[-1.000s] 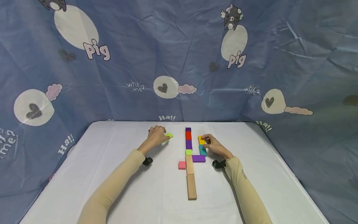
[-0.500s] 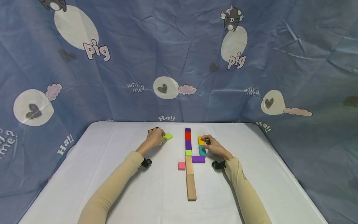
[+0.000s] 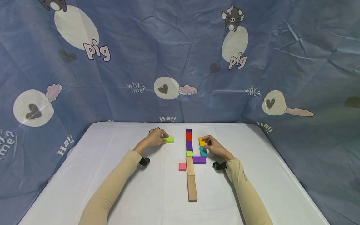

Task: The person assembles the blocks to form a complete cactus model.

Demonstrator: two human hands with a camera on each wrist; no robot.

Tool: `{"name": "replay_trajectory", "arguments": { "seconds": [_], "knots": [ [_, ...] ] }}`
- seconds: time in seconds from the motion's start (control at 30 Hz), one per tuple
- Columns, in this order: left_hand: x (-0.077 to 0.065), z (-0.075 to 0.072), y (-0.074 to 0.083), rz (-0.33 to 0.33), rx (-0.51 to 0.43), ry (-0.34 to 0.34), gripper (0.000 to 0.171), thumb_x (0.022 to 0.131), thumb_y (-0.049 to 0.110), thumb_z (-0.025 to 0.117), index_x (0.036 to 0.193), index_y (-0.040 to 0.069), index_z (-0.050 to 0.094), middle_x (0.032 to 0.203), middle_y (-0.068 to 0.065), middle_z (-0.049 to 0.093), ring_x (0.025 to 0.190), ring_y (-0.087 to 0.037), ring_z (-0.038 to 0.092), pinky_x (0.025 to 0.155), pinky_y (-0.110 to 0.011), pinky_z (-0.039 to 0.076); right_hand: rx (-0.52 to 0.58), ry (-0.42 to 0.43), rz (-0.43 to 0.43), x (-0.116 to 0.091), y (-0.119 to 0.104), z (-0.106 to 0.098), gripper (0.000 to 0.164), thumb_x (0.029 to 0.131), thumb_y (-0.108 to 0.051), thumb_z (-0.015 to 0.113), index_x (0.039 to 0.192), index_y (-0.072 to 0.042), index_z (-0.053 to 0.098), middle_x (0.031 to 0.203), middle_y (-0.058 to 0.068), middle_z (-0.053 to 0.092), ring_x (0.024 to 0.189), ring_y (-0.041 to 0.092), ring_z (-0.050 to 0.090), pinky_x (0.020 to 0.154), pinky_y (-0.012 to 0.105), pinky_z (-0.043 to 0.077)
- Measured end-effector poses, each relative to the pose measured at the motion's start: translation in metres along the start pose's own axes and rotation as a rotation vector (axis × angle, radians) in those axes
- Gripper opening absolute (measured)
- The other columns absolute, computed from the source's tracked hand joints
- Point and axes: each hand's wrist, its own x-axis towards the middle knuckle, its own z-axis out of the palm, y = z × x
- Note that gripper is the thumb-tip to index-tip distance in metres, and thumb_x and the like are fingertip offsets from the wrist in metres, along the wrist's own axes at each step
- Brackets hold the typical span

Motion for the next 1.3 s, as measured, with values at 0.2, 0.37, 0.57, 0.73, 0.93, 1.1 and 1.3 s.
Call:
{"name": "replay_trajectory", "arguments": {
  "seconds": [0.2, 0.37, 0.57, 0.73, 0.93, 1.1, 1.3],
  "knots": [
    [-0.005, 0.005, 0.002, 0.028, 0.000, 0.049, 0.027, 0.087, 0.014, 0.071, 0.113, 0.006, 0.071, 0.113, -0.010, 0.070, 0.115, -0.033, 0.054, 0.101, -0.055, 0.027, 0.004, 0.003, -0.002, 0.001, 0.000, 0.000, 0.047, 0.083, -0.010, 0.064, 0.126, -0.006, 0.047, 0.133, 0.017, 0.051, 0.116, 0.031, 0.045, 0.102, 0.048, 0.036],
    [-0.008, 0.009, 0.003, 0.047, 0.015, 0.070, 0.026, 0.086, 0.014, 0.072, 0.111, 0.006, 0.071, 0.112, -0.009, 0.071, 0.112, -0.031, 0.057, 0.097, -0.054, 0.028, -0.001, 0.004, 0.005, 0.001, -0.001, 0.000, 0.047, 0.083, -0.010, 0.063, 0.127, -0.007, 0.047, 0.133, 0.017, 0.051, 0.118, 0.031, 0.045, 0.103, 0.048, 0.035],
    [-0.012, 0.012, 0.007, 0.035, 0.020, 0.053, 0.026, 0.088, 0.017, 0.070, 0.113, 0.008, 0.071, 0.115, -0.007, 0.069, 0.110, -0.027, 0.055, 0.091, -0.045, 0.028, -0.013, 0.007, 0.009, 0.001, -0.002, 0.000, 0.047, 0.082, -0.011, 0.063, 0.126, -0.006, 0.046, 0.133, 0.017, 0.051, 0.118, 0.032, 0.045, 0.104, 0.050, 0.035],
    [-0.015, 0.016, 0.014, 0.058, 0.032, 0.049, 0.026, 0.088, 0.017, 0.070, 0.112, 0.008, 0.071, 0.115, -0.007, 0.068, 0.112, -0.027, 0.055, 0.096, -0.048, 0.030, -0.002, 0.001, 0.016, 0.000, -0.001, 0.001, 0.047, 0.083, -0.011, 0.063, 0.127, -0.007, 0.046, 0.134, 0.017, 0.051, 0.120, 0.032, 0.045, 0.106, 0.050, 0.034],
    [-0.014, 0.026, 0.027, 0.099, 0.067, 0.048, 0.027, 0.087, 0.017, 0.070, 0.112, 0.008, 0.071, 0.116, -0.007, 0.069, 0.112, -0.027, 0.056, 0.102, -0.052, 0.032, -0.001, 0.000, 0.006, 0.001, 0.001, 0.001, 0.048, 0.083, -0.011, 0.063, 0.127, -0.006, 0.045, 0.134, 0.017, 0.051, 0.120, 0.033, 0.046, 0.105, 0.051, 0.034],
    [-0.013, 0.034, 0.035, 0.106, 0.090, 0.047, 0.026, 0.087, 0.020, 0.071, 0.111, 0.009, 0.072, 0.115, -0.004, 0.068, 0.111, -0.024, 0.055, 0.095, -0.045, 0.034, 0.003, 0.007, 0.016, 0.000, 0.000, 0.002, 0.048, 0.083, -0.010, 0.063, 0.127, -0.006, 0.045, 0.133, 0.016, 0.051, 0.119, 0.032, 0.046, 0.105, 0.050, 0.034],
    [-0.012, 0.037, 0.044, 0.131, 0.101, 0.040, 0.026, 0.087, 0.019, 0.070, 0.110, 0.008, 0.071, 0.114, -0.004, 0.068, 0.109, -0.023, 0.055, 0.091, -0.043, 0.034, -0.009, 0.020, 0.030, 0.001, -0.002, 0.003, 0.048, 0.083, -0.010, 0.063, 0.127, -0.007, 0.045, 0.132, 0.016, 0.050, 0.118, 0.032, 0.045, 0.105, 0.049, 0.034]
  ]
}}
